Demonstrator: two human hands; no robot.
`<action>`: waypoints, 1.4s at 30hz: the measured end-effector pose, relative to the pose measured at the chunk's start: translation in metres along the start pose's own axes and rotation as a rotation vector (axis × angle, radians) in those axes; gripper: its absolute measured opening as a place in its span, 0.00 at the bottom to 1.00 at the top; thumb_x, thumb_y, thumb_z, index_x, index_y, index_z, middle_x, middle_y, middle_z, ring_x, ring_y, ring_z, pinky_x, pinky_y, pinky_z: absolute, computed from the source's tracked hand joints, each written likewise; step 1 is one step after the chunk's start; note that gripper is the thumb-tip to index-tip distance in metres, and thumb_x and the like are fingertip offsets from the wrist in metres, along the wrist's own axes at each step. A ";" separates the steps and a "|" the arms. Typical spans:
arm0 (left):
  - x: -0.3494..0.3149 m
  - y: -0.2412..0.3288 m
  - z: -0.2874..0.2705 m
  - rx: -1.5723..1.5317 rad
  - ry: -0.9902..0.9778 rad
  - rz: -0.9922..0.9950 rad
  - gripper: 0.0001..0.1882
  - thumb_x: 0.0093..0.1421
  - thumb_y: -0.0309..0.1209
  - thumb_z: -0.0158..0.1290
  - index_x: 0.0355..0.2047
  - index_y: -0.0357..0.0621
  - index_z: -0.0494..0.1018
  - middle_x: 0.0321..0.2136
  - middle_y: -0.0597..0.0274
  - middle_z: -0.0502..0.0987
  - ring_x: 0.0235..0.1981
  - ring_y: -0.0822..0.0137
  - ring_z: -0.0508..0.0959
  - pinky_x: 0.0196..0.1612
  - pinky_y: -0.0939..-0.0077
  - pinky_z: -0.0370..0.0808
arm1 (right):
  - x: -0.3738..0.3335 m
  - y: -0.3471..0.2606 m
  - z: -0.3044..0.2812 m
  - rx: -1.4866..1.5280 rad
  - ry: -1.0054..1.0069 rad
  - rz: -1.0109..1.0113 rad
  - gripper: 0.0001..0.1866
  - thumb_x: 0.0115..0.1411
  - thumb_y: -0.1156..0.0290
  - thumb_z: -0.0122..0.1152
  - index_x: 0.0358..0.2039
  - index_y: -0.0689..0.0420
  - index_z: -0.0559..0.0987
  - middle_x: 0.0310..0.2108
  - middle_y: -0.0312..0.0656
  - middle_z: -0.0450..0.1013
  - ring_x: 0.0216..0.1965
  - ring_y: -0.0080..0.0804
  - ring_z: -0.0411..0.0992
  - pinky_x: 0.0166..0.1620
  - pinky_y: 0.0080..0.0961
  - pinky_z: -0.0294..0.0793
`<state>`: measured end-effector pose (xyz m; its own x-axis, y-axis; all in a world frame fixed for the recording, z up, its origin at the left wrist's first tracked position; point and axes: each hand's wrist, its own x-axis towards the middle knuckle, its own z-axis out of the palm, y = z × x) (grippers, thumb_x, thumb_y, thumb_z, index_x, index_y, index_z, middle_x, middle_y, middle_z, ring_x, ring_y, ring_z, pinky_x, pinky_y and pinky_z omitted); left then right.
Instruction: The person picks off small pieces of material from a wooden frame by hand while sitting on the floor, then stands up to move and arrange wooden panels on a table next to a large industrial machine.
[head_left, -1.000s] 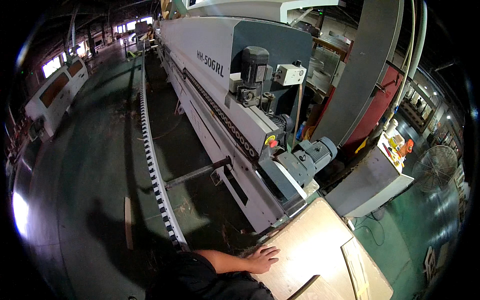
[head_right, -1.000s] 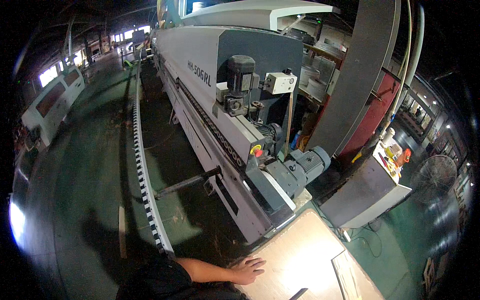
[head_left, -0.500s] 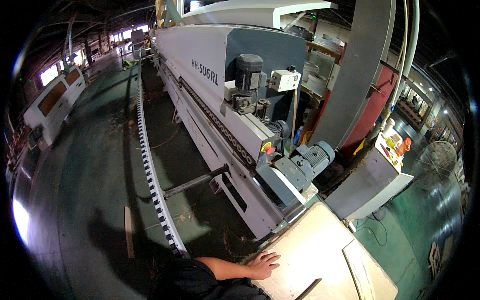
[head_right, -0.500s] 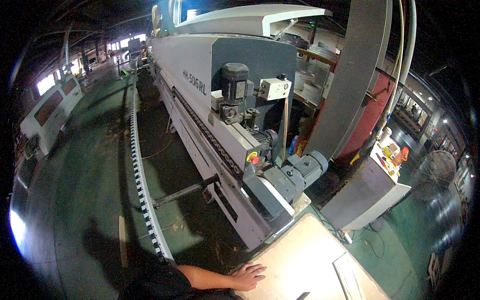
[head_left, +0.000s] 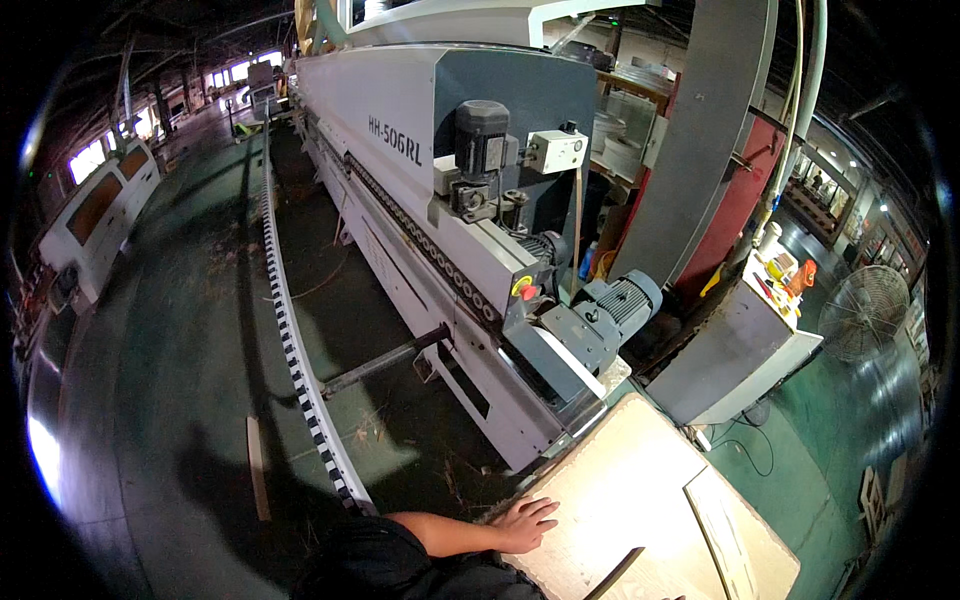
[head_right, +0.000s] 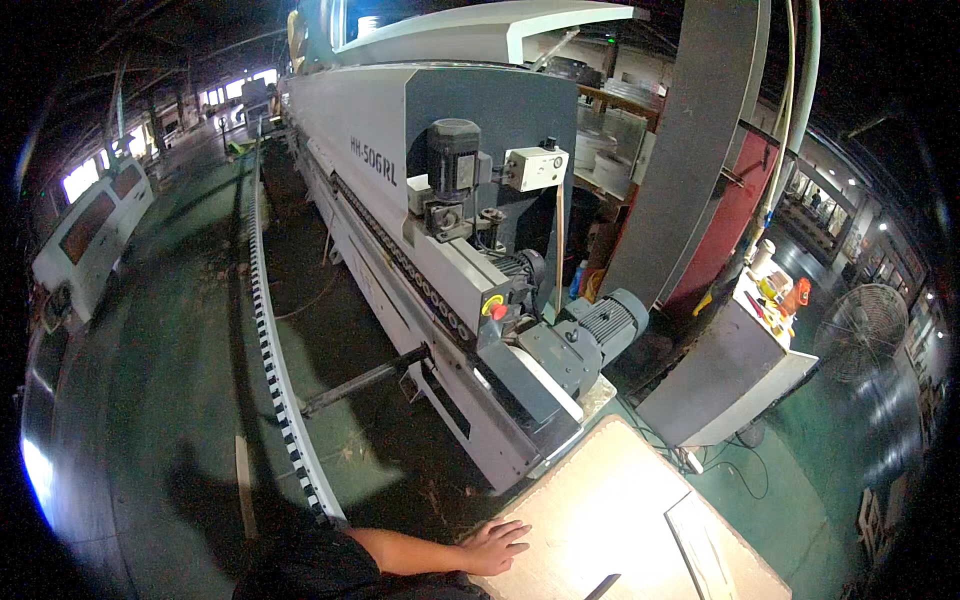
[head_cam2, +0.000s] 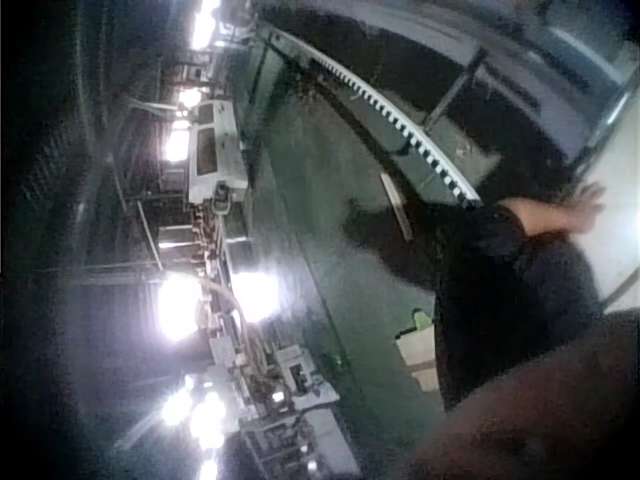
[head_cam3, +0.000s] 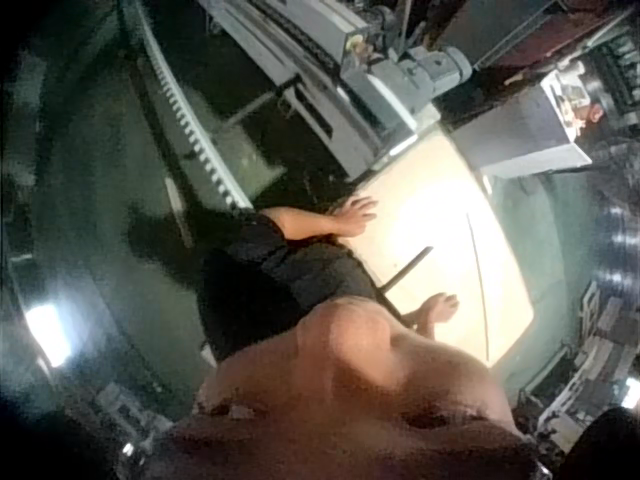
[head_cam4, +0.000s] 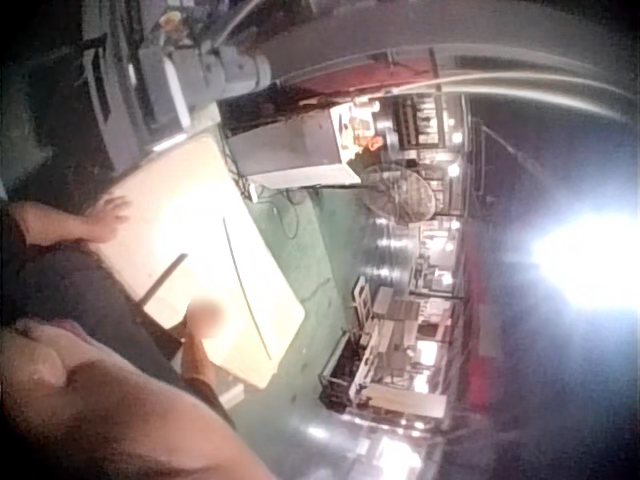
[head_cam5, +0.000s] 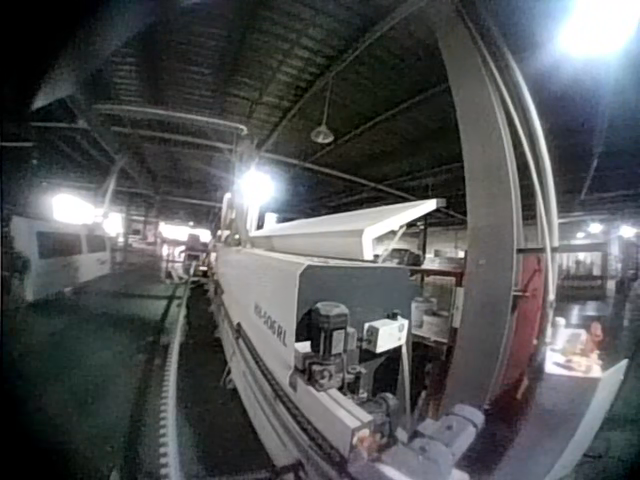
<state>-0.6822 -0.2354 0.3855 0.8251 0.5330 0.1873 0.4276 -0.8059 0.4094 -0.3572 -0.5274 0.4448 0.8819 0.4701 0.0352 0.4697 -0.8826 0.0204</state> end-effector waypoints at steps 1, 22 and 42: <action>0.000 0.001 -0.001 -0.017 0.013 0.002 0.26 0.59 0.38 0.52 0.58 0.48 0.72 0.69 0.53 0.57 0.70 0.56 0.54 0.66 0.51 0.51 | 0.001 0.003 0.003 -0.007 0.000 0.002 0.29 0.71 0.58 0.38 0.64 0.66 0.66 0.66 0.62 0.60 0.66 0.58 0.58 0.67 0.49 0.57; 0.002 -0.001 0.010 -0.034 0.036 -0.018 0.25 0.58 0.37 0.52 0.57 0.49 0.73 0.68 0.54 0.60 0.70 0.57 0.55 0.67 0.50 0.50 | 0.002 0.002 0.006 0.019 0.082 0.015 0.27 0.70 0.58 0.44 0.60 0.66 0.71 0.62 0.62 0.65 0.63 0.58 0.62 0.65 0.50 0.61; 0.003 0.000 0.001 -0.032 0.027 -0.029 0.25 0.58 0.38 0.52 0.56 0.50 0.74 0.67 0.55 0.60 0.70 0.58 0.54 0.68 0.49 0.46 | 0.016 0.009 0.031 0.097 0.145 0.133 0.26 0.64 0.63 0.52 0.61 0.61 0.69 0.66 0.55 0.60 0.66 0.55 0.58 0.66 0.49 0.56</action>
<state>-0.6794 -0.2340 0.3847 0.8023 0.5629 0.1984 0.4387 -0.7816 0.4434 -0.3373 -0.5282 0.4147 0.9247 0.3385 0.1742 0.3572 -0.9297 -0.0899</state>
